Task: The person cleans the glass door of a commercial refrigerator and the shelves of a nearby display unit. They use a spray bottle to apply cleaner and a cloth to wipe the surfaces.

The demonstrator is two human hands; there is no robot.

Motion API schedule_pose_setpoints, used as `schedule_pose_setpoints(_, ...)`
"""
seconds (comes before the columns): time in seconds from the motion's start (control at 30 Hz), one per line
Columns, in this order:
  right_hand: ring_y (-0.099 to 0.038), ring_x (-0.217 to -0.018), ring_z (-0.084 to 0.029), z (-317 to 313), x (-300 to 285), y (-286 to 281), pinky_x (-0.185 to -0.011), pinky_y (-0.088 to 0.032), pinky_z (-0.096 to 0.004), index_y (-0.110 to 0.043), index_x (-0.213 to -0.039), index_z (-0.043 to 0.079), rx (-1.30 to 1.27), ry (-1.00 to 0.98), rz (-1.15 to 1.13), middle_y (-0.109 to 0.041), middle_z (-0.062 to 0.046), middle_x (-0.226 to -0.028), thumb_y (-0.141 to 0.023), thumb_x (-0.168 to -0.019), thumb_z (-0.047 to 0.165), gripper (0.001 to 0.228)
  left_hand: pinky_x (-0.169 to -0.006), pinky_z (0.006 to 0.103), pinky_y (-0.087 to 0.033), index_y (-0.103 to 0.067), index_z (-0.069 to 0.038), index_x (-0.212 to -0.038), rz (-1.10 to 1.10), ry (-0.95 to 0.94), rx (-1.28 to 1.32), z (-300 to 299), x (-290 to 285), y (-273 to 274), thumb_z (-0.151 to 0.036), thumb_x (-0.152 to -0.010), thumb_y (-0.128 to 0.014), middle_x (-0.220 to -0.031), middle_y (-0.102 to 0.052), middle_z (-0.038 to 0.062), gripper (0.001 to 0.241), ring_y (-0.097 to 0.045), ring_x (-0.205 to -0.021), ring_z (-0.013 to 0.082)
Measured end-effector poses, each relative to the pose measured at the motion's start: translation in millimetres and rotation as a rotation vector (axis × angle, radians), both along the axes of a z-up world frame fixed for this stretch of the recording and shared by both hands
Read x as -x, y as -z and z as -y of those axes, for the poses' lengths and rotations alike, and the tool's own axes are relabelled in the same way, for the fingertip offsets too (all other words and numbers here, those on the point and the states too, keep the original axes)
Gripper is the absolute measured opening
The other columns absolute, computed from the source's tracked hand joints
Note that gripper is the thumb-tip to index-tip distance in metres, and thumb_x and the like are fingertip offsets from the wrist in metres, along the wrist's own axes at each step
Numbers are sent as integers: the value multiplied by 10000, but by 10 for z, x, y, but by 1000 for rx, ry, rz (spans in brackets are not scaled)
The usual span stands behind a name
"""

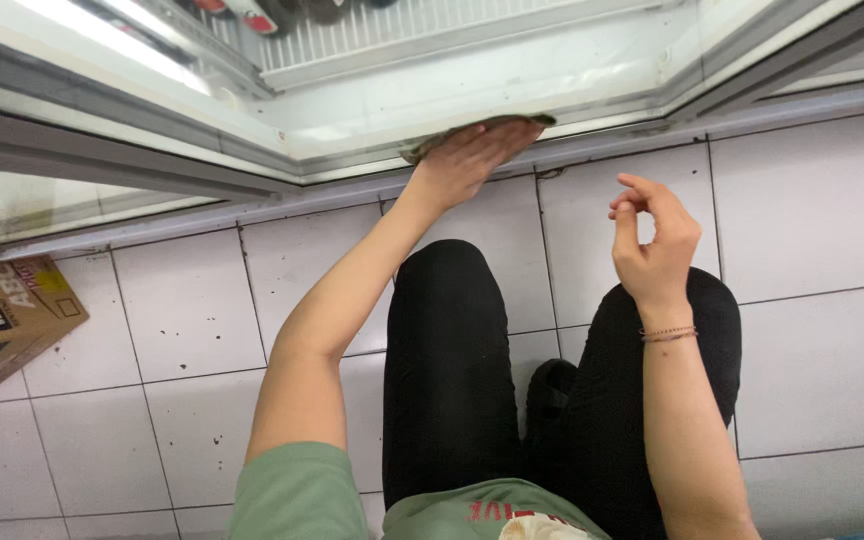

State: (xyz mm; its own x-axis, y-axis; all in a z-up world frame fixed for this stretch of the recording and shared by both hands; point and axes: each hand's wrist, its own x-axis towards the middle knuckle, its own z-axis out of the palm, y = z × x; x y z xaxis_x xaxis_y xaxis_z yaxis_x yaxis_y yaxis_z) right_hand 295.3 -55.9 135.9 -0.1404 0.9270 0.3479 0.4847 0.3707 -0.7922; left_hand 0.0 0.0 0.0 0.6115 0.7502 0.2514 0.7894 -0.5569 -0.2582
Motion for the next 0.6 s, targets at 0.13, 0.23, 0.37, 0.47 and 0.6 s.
schedule_pose_setpoints(0.13, -720, -847, -185, 21, -45, -37, -787, -577, -291, -682, -1210, -6, 5, -19, -9, -710, -102, -939, -606, -999, -90, 239, -1296, 387, -67, -426, -236, -1586, -45, 56, 87, 8, 10, 473, 0, -857, -532, -1657, -379, -64, 773, -371, -1527, 84)
schedule_pose_setpoints(0.23, -714, -840, -174, 7, -134, -47, -788, -573, -282, -685, -1208, -5, 16, 4, -34, -711, -100, -936, -606, -997, -90, 241, -1307, 387, -55, -469, -242, -1574, -44, 76, -9, -53, -36, 152, -16, -916, -516, -1650, -404, -77, 698, -372, -1537, 72)
schedule_pose_setpoints(0.37, -710, -817, -164, -39, -156, -22, -782, -563, -287, -686, -1192, -2, 32, 33, -64, -710, -92, -911, -608, -974, -91, 248, -1307, 446, 66, -487, -233, -1618, 120, 52, -522, -335, -331, -1143, -108, -997, -570, -1618, -414, -19, 639, -272, -1585, 103)
schedule_pose_setpoints(0.47, -712, -822, -163, -78, -134, 13, -782, -568, -288, -687, -1194, 3, 45, 40, -93, -703, -89, -907, -609, -970, -89, 254, -1203, 637, 70, -553, -243, -1497, 211, -91, -604, -465, -414, -2097, -337, -1062, -534, -1537, -495, 53, 446, -296, -1463, 320)
schedule_pose_setpoints(0.6, -708, -842, -168, -83, -104, -88, -786, -567, -288, -679, -1207, 0, 68, 44, -119, -709, -92, -940, -614, -965, -87, 265, -1216, 684, 88, -384, -289, -1603, 192, -184, -673, -550, -791, -2287, -392, -1111, -393, -1645, -297, 34, 503, -171, -1548, 324)
